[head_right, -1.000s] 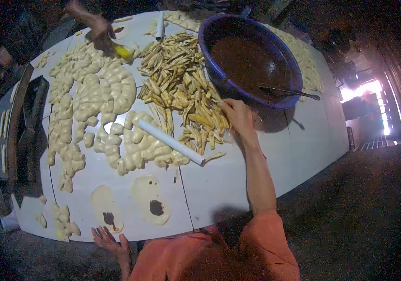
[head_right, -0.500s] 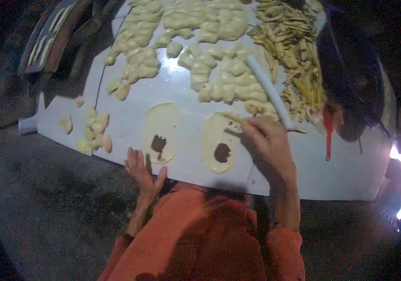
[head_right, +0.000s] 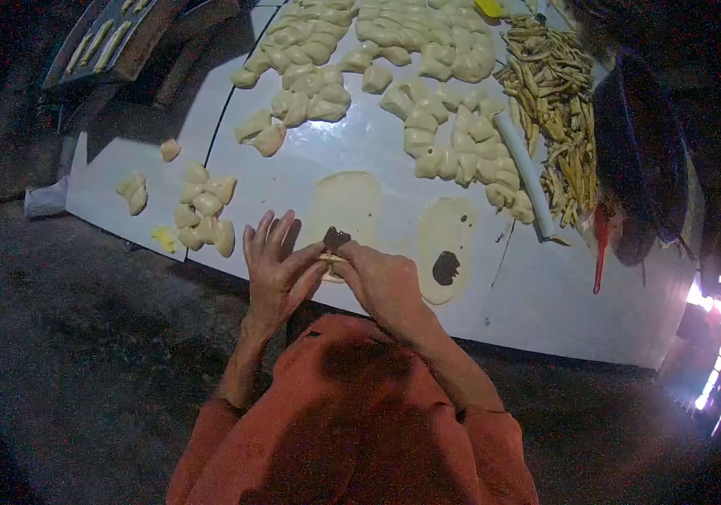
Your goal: The person flattens portions of dough with a rolling pin, applies a dark filling using a spatula, and rolls the dough into cylinders. They then place the rolled dough onto a large metal tray.
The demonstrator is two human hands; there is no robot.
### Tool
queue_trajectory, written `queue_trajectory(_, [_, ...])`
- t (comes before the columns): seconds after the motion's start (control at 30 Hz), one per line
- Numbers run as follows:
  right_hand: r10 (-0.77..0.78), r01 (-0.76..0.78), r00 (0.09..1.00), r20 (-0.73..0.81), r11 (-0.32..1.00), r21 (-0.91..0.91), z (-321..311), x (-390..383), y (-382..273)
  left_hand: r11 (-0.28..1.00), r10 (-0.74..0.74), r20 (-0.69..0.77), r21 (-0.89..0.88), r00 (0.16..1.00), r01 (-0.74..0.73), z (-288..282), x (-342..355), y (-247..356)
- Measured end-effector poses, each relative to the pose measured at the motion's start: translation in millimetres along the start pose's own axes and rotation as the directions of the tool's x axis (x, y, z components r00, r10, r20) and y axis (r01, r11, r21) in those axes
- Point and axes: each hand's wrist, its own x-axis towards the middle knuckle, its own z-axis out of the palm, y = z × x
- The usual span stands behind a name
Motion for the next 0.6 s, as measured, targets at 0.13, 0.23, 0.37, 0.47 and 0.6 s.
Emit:
queue_trajectory(0.13, [-0.04, 0.038, 0.993, -0.111, 0.999, -0.022, 1, -6, -1, 0.999, 0.001, 0.0, -0.047, 1.0, -0.001, -3, 7, 0])
queue_trajectory(0.23, [-0.002, -0.003, 0.984, -0.179, 1.0, -0.03, 5, -12, 1, 0.998, 0.01, -0.007, -0.054, 1.0, -0.01, -1, 10, -2])
queue_trajectory(0.37, [0.025, -0.049, 0.977, -0.21, 0.993, -0.109, 10, -16, 2, 0.997, 0.015, -0.009, -0.08, 1.0, -0.016, -3, 12, -8])
queue_trajectory(0.47, [0.031, -0.067, 0.972, -0.232, 0.986, -0.152, 9, -22, -1, 0.996, 0.065, 0.023, -0.069, 0.998, -0.063, -7, 13, -15])
queue_trajectory(0.6, [-0.029, -0.029, 0.961, -0.274, 0.978, -0.207, 10, -29, 3, 0.988, 0.141, 0.053, -0.071, 0.989, -0.137, -13, 20, -20])
